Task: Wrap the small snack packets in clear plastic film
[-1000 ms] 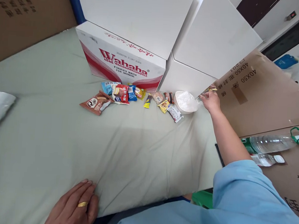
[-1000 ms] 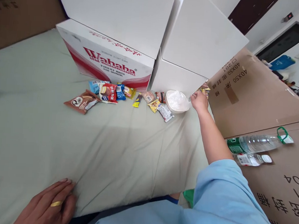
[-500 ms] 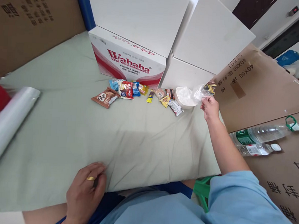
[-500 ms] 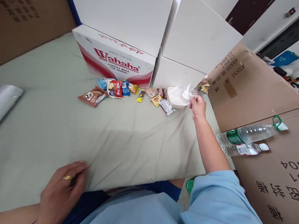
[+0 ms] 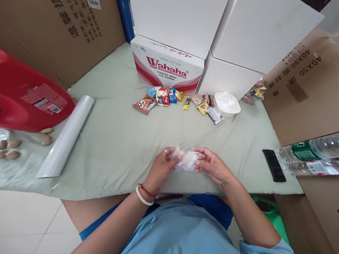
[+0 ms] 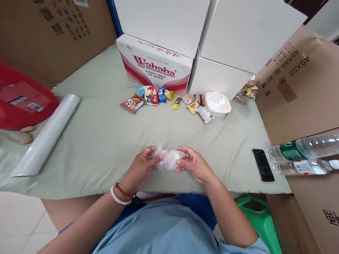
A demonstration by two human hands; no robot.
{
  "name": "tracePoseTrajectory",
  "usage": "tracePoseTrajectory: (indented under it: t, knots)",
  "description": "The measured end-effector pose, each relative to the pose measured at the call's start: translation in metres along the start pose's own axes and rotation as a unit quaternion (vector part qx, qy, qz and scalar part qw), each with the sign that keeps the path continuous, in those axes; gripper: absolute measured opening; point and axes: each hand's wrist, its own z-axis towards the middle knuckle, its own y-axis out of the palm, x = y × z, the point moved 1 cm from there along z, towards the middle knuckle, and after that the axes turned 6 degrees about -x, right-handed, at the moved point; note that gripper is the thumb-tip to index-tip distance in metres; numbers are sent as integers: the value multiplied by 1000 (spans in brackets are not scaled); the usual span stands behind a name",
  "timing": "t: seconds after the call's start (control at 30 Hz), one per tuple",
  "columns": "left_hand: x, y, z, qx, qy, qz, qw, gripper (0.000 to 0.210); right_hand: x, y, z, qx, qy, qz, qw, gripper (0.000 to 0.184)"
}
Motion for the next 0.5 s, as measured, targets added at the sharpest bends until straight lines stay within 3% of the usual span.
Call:
tracePoseTrajectory:
  t: [0.13, 0.23, 0.3, 0.4, 0.47, 0.5]
  knots:
    - [-3, -26, 1, 96, 30, -13, 995, 55, -2, -30, -3, 55, -24, -87, 994, 50]
    - [-4, -49, -11, 143, 38, 2, 989, 56, -28, -79, 10, 179, -89, -201, 959, 44]
    - [-5, -63, -24, 160, 30, 17, 986, 55, -59, -120, 26, 311, -154, -275, 896, 44]
    - [-7, -78, -45, 169, -9, 21, 985, 57, -112, -178, 56, 491, -184, -378, 763, 51]
    - [-7, -84, -58, 174, -35, 7, 984, 61, -140, -206, 77, 547, -171, -449, 685, 42]
    - [-7, -88, -64, 183, -44, -2, 982, 63, -150, -216, 88, 558, -162, -474, 661, 38]
